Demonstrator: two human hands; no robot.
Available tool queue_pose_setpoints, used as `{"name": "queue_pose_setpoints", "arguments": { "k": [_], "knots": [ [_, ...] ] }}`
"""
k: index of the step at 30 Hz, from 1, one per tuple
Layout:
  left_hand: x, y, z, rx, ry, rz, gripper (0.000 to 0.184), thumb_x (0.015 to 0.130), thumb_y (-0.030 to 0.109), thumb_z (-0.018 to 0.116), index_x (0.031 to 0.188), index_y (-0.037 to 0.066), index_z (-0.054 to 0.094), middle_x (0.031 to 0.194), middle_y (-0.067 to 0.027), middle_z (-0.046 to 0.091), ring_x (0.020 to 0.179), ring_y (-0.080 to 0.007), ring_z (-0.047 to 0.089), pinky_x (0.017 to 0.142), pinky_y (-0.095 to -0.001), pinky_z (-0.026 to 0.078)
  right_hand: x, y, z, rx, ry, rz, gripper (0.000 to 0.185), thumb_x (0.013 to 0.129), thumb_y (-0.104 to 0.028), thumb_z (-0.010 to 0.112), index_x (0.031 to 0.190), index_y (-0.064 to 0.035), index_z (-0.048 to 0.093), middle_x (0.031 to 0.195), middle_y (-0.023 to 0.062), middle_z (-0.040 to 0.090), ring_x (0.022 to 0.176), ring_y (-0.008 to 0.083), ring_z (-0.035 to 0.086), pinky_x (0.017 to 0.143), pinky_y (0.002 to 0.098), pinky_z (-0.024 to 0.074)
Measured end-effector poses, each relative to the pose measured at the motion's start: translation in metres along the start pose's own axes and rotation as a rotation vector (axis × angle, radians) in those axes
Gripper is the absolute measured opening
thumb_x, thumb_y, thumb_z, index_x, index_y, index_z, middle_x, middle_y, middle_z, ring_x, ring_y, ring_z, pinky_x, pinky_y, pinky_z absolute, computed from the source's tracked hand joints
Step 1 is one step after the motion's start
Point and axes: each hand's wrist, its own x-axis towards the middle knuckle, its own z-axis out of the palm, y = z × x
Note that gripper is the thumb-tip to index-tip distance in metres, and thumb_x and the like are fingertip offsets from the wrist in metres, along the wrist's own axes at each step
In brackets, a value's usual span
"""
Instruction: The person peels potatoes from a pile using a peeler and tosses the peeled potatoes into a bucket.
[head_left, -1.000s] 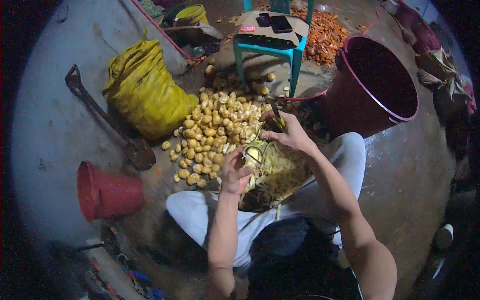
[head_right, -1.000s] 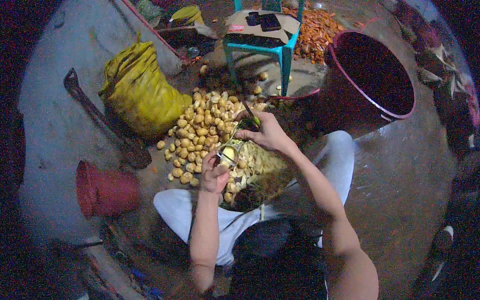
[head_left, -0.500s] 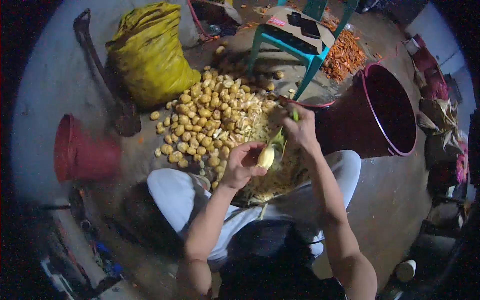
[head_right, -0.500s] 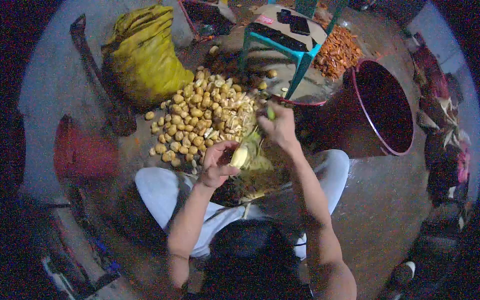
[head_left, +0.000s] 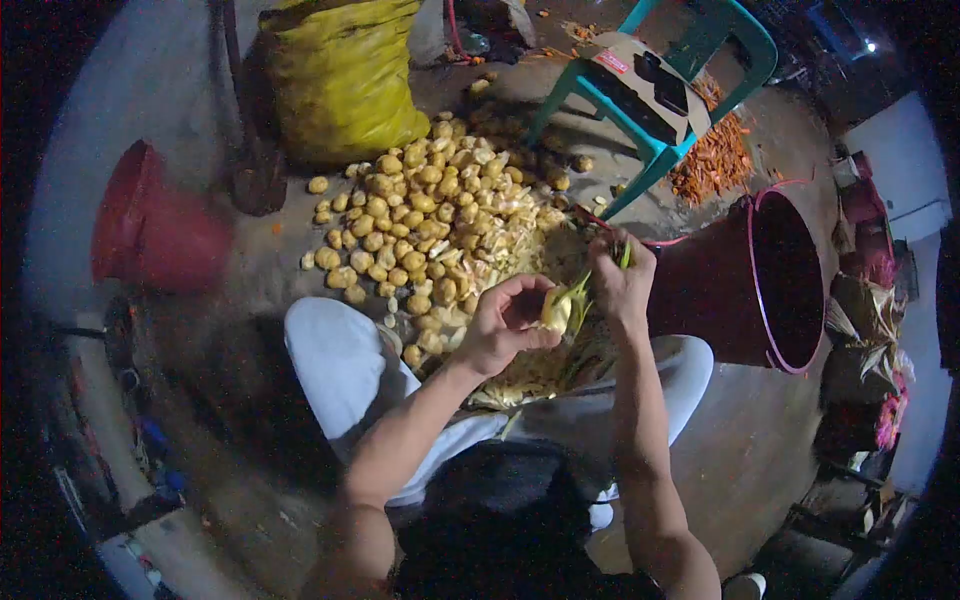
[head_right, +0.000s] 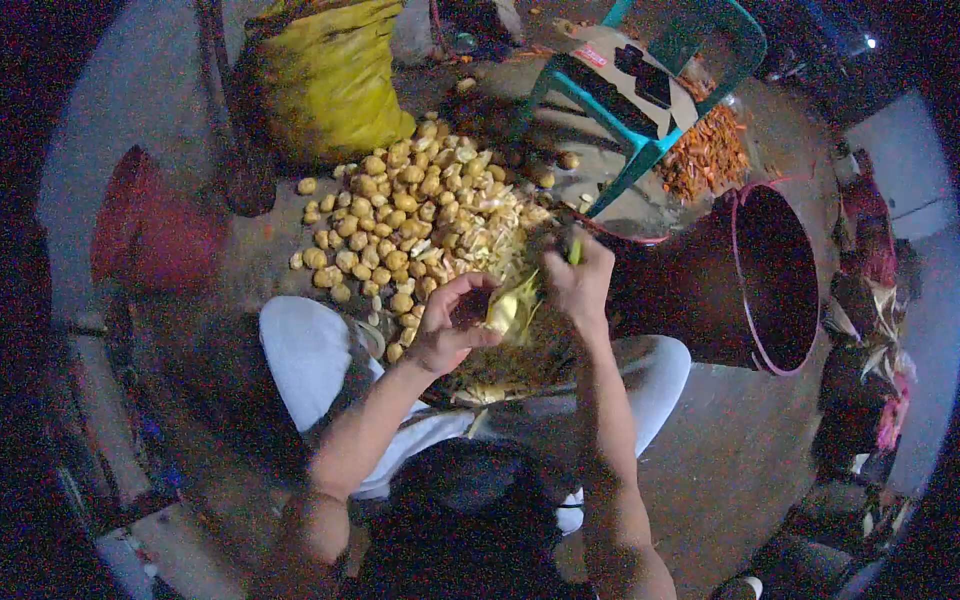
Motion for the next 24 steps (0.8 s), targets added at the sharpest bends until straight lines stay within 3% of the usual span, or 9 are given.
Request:
{"name": "queue_pose_setpoints", "arguments": {
  "k": [3,4,7,9,12,16,20,23,24],
  "knots": [
    [-0.002,-0.001,0.0,-0.296,-0.084,-0.095,0.065,0.063,0.01,0.084,0.12,0.001,0.053,0.111,-0.0046,0.06,0.105,-0.016,0.057,0.096,-0.0292,0.043,0.018,0.046,-0.001,-0.086,0.099,0.109,0.014,0.076,-0.01,0.065,0.078,0.0018,0.057,0.061,-0.0032,0.047,0.059,0.0077,0.04,0.054,0.0263,0.038],
    [-0.001,0.001,0.005,-0.296,-0.109,-0.037,0.059,0.07,0.008,0.083,0.12,0.002,0.053,0.108,-0.0014,0.059,0.102,-0.0105,0.055,0.089,-0.0264,0.046,0.015,0.019,0.002,0.095,0.126,0.131,0.014,0.076,-0.009,0.066,0.081,0.0017,0.059,0.062,-0.0034,0.048,0.06,0.0073,0.041,0.055,0.0258,0.0381],
    [-0.001,-0.004,0.004,-0.272,-0.04,0.002,0.059,0.07,0.013,0.083,0.12,0.002,0.053,0.109,-0.0017,0.059,0.103,-0.0126,0.055,0.092,-0.0276,0.045,-0.003,-0.014,0.001,0.108,0.007,-0.005,0.013,0.078,-0.009,0.065,0.084,0.0018,0.061,0.065,-0.0032,0.052,0.061,0.0068,0.042,0.056,0.0257,0.0384],
    [-0.004,-0.006,0.003,-0.191,-0.04,0.027,0.059,0.07,0.012,0.082,0.121,0.002,0.053,0.112,-0.003,0.059,0.105,-0.0151,0.055,0.094,-0.029,0.044,-0.003,-0.02,0.002,0.062,0.039,0.023,0.012,0.079,-0.007,0.063,0.087,0.002,0.062,0.069,-0.0027,0.055,0.062,0.0068,0.045,0.058,0.0252,0.0402],
    [-0.003,-0.005,0.006,-0.422,-0.029,0.022,0.059,0.071,0.006,0.08,0.122,0.002,0.052,0.111,-0.0046,0.059,0.104,-0.016,0.056,0.095,-0.029,0.044,0.015,-0.013,0.0,0.068,0.061,0.251,0.015,0.078,-0.005,0.063,0.091,0.0027,0.063,0.072,-0.0004,0.06,0.066,0.0072,0.049,0.063,0.0244,0.0439],
    [-0.001,-0.01,0.005,-0.359,-0.017,0.064,0.058,0.071,0.008,0.079,0.122,0.002,0.052,0.112,-0.0057,0.059,0.108,-0.0157,0.054,0.096,-0.0294,0.042,-0.008,-0.041,0.003,0.074,0.111,-0.046,0.015,0.08,-0.006,0.061,0.091,0.0031,0.064,0.072,0.0037,0.062,0.066,0.0088,0.051,0.065,0.0251,0.0447],
    [0.0,-0.007,0.01,-0.5,-0.033,0.043,0.061,0.072,0.007,0.08,0.125,0.003,0.05,0.114,-0.0055,0.059,0.107,-0.0141,0.054,0.096,-0.0275,0.042,0.011,0.002,-0.008,-0.038,0.114,0.194,0.02,0.078,-0.006,0.065,0.095,0.0028,0.065,0.077,0.0027,0.064,0.072,0.0076,0.054,0.068,0.0251,0.0455],
    [-0.002,-0.007,0.011,-0.365,0.023,0.069,0.062,0.073,0.008,0.079,0.127,0.004,0.049,0.116,-0.0059,0.058,0.108,-0.0152,0.054,0.097,-0.0289,0.041,-0.006,-0.025,-0.009,-0.033,0.039,0.083,0.021,0.08,-0.009,0.066,0.097,0.0034,0.065,0.076,0.0055,0.066,0.07,0.0094,0.056,0.068,0.0264,0.0464],
    [-0.003,-0.009,0.01,-0.279,0.037,0.051,0.07,0.07,0.016,0.082,0.13,0.003,0.047,0.123,-0.0045,0.058,0.117,-0.0192,0.053,0.103,-0.035,0.039,-0.012,-0.039,-0.005,0.096,0.066,0.104,0.022,0.08,-0.01,0.067,0.097,0.0031,0.065,0.076,0.0075,0.067,0.069,0.0101,0.056,0.068,0.0277,0.047]
  ]
}}
